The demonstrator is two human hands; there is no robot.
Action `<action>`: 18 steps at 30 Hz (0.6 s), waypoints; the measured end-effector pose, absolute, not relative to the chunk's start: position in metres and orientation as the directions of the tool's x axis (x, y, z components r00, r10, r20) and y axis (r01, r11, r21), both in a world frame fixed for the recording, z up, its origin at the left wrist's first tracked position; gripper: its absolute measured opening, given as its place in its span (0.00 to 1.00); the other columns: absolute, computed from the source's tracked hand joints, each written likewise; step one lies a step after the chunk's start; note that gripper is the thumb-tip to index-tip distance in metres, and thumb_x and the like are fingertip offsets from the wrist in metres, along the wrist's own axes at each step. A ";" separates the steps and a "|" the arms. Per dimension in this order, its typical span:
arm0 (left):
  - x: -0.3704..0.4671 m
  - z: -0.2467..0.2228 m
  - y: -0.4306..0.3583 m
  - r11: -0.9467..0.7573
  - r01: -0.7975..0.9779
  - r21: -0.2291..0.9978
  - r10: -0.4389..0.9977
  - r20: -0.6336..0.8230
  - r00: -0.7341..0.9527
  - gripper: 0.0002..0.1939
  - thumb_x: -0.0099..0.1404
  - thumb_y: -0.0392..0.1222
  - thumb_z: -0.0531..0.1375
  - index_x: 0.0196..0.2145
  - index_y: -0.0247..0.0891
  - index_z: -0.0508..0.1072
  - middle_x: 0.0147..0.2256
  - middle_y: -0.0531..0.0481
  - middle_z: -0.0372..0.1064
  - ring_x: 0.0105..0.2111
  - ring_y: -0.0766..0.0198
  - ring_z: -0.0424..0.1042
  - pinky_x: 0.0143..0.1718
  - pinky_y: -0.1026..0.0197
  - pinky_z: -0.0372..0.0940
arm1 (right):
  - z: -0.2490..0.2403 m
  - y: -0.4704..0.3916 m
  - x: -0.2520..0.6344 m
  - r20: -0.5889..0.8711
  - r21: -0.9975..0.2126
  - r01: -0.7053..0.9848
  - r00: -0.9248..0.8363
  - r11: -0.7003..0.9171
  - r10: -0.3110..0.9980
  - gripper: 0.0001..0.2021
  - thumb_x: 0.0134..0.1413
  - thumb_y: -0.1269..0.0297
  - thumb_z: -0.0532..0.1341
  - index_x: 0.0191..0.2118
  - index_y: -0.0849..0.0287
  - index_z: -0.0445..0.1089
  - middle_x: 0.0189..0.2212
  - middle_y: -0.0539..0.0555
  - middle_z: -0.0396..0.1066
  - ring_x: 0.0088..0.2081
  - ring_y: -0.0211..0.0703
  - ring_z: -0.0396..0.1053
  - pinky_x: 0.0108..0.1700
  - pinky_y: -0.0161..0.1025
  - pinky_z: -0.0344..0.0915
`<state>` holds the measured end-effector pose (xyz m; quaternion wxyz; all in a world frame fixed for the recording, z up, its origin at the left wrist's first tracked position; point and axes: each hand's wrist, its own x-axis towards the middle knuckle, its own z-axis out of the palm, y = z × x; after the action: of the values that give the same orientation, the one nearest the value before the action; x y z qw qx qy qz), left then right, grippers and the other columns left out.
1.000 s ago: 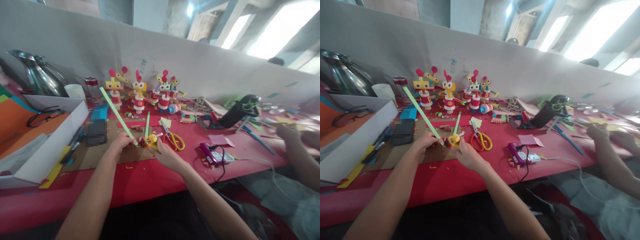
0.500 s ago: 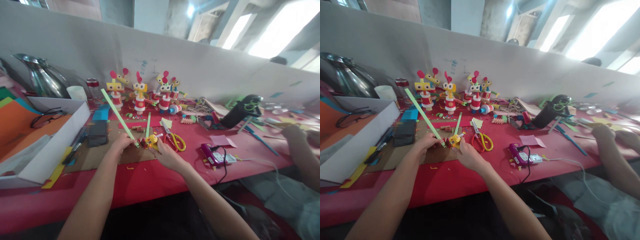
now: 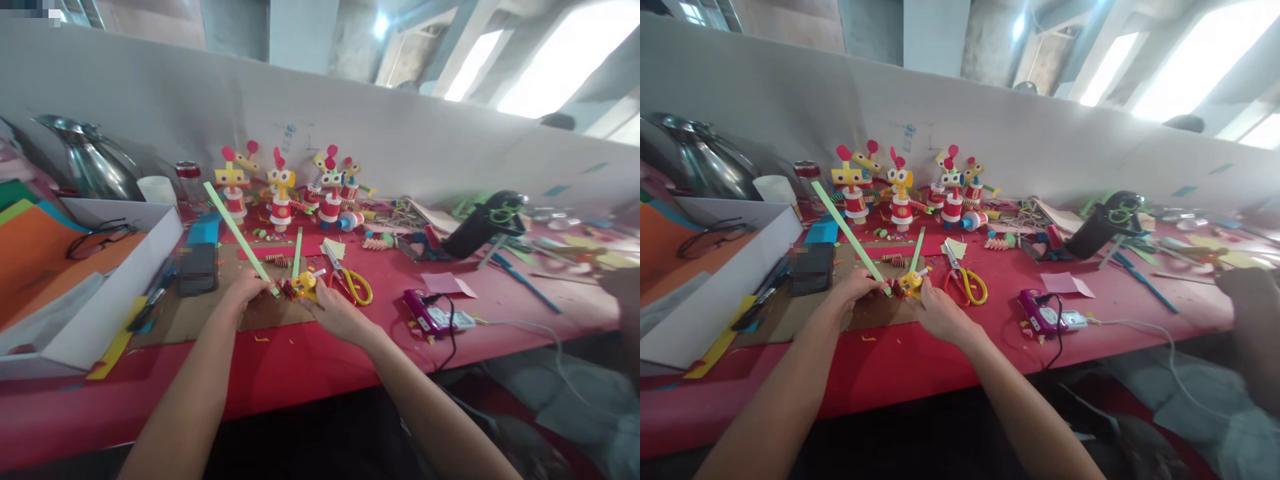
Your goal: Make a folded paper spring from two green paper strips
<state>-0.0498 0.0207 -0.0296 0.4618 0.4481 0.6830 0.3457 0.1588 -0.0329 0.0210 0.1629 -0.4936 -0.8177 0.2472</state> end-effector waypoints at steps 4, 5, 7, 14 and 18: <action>-0.049 -0.028 0.018 0.347 0.291 0.892 0.937 -0.314 -0.154 0.03 0.47 0.32 0.63 0.24 0.34 0.75 0.17 0.50 0.69 0.19 0.66 0.66 0.20 0.66 0.57 | 0.024 -0.034 0.158 0.019 -0.558 0.730 -0.465 0.395 0.885 0.14 0.61 0.64 0.51 0.49 0.66 0.57 0.37 0.65 0.72 0.38 0.52 0.71 0.35 0.39 0.59; -0.049 -0.027 0.017 0.345 0.278 0.896 0.938 -0.318 -0.139 0.03 0.47 0.31 0.62 0.24 0.34 0.75 0.18 0.50 0.69 0.20 0.67 0.67 0.20 0.67 0.56 | 0.025 -0.034 0.160 0.018 -0.546 0.735 -0.468 0.401 0.884 0.13 0.60 0.63 0.52 0.48 0.66 0.58 0.36 0.64 0.72 0.38 0.52 0.71 0.35 0.39 0.59; -0.048 -0.025 0.015 0.355 0.246 0.902 0.934 -0.331 -0.134 0.02 0.47 0.31 0.62 0.23 0.34 0.74 0.18 0.50 0.69 0.20 0.67 0.67 0.20 0.67 0.56 | 0.027 -0.031 0.168 0.027 -0.515 0.757 -0.456 0.403 0.890 0.12 0.60 0.61 0.52 0.45 0.63 0.60 0.35 0.62 0.73 0.36 0.51 0.71 0.34 0.38 0.60; -0.047 -0.017 0.014 0.089 0.001 0.996 0.953 -0.085 -0.291 0.08 0.49 0.41 0.64 0.27 0.34 0.75 0.20 0.51 0.69 0.21 0.68 0.66 0.22 0.67 0.57 | 0.025 0.007 0.233 0.244 -0.266 0.945 -0.124 0.190 0.962 0.15 0.60 0.62 0.50 0.48 0.65 0.59 0.42 0.67 0.70 0.42 0.55 0.70 0.38 0.42 0.61; -0.047 -0.013 0.016 0.049 -0.058 0.997 0.921 -0.068 -0.385 0.13 0.46 0.45 0.66 0.29 0.34 0.76 0.21 0.50 0.70 0.23 0.66 0.67 0.24 0.65 0.58 | 0.008 0.034 0.272 0.218 0.011 0.999 0.027 -0.030 0.976 0.15 0.57 0.71 0.49 0.49 0.69 0.59 0.39 0.67 0.69 0.39 0.54 0.70 0.38 0.42 0.59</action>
<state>-0.0469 0.0158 -0.0129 0.4180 0.3646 0.5915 0.5853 0.2724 0.0345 0.0080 0.0723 -0.7129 -0.6927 -0.0824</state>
